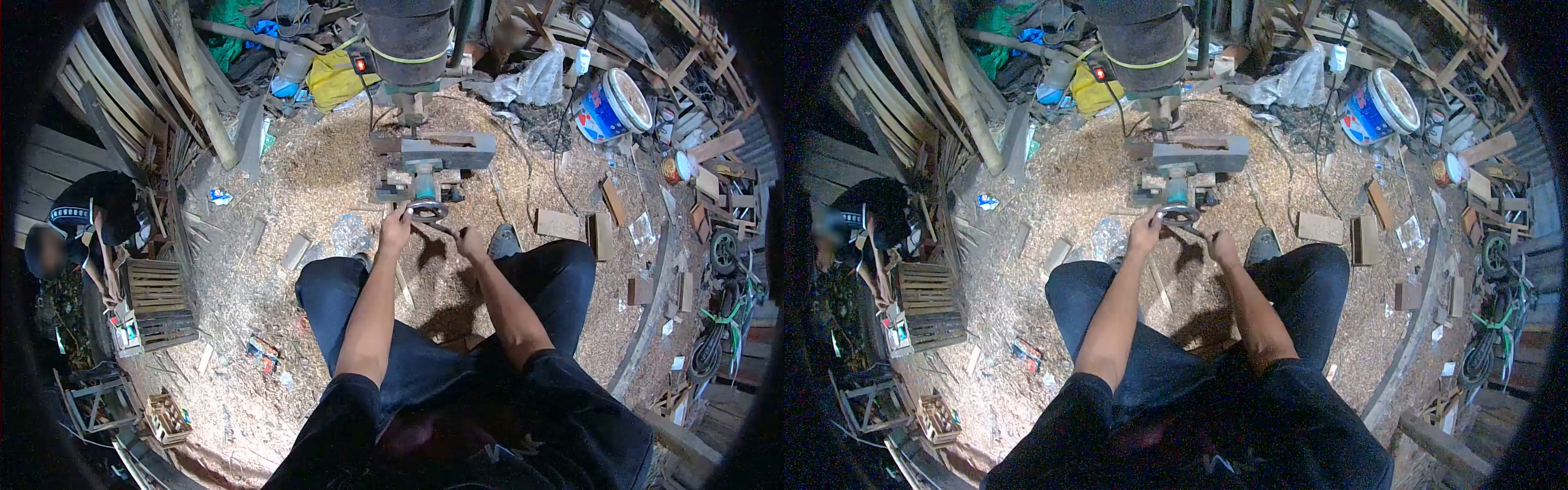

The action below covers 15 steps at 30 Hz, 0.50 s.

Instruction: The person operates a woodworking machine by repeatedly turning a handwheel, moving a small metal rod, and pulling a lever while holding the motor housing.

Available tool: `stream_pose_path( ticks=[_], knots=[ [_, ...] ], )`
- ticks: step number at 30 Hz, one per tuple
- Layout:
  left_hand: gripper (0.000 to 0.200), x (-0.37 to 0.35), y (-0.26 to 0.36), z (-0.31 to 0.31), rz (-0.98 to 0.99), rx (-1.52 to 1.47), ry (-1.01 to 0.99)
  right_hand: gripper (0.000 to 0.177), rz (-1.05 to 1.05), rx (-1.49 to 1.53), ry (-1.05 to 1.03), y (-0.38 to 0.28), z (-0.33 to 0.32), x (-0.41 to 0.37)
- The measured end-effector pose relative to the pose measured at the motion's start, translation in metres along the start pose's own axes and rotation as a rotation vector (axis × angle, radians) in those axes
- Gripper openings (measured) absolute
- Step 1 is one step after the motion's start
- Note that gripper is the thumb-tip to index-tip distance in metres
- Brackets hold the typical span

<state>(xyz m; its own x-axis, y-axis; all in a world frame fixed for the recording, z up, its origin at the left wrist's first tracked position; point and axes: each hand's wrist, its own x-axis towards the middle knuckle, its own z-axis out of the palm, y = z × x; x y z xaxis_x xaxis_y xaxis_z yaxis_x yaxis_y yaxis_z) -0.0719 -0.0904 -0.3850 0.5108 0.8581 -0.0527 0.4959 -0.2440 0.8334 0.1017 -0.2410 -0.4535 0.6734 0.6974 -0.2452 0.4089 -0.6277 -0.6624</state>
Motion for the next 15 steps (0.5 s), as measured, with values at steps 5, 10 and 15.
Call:
stream_pose_path(
  ticks=[5,10,15],
  knots=[
    [0.032,0.033,0.046,-0.037,0.083,-0.301,0.162,0.034,-0.122,0.206,0.379,-0.04,-0.057,0.06],
    [0.037,0.077,0.19,-0.13,0.444,-0.389,0.409,0.052,-0.522,0.531,0.538,-0.218,-0.222,0.128],
    [0.056,0.107,0.324,-0.202,1.043,0.037,0.708,0.075,-0.685,0.752,0.474,-0.405,-0.369,0.119]
  ],
)
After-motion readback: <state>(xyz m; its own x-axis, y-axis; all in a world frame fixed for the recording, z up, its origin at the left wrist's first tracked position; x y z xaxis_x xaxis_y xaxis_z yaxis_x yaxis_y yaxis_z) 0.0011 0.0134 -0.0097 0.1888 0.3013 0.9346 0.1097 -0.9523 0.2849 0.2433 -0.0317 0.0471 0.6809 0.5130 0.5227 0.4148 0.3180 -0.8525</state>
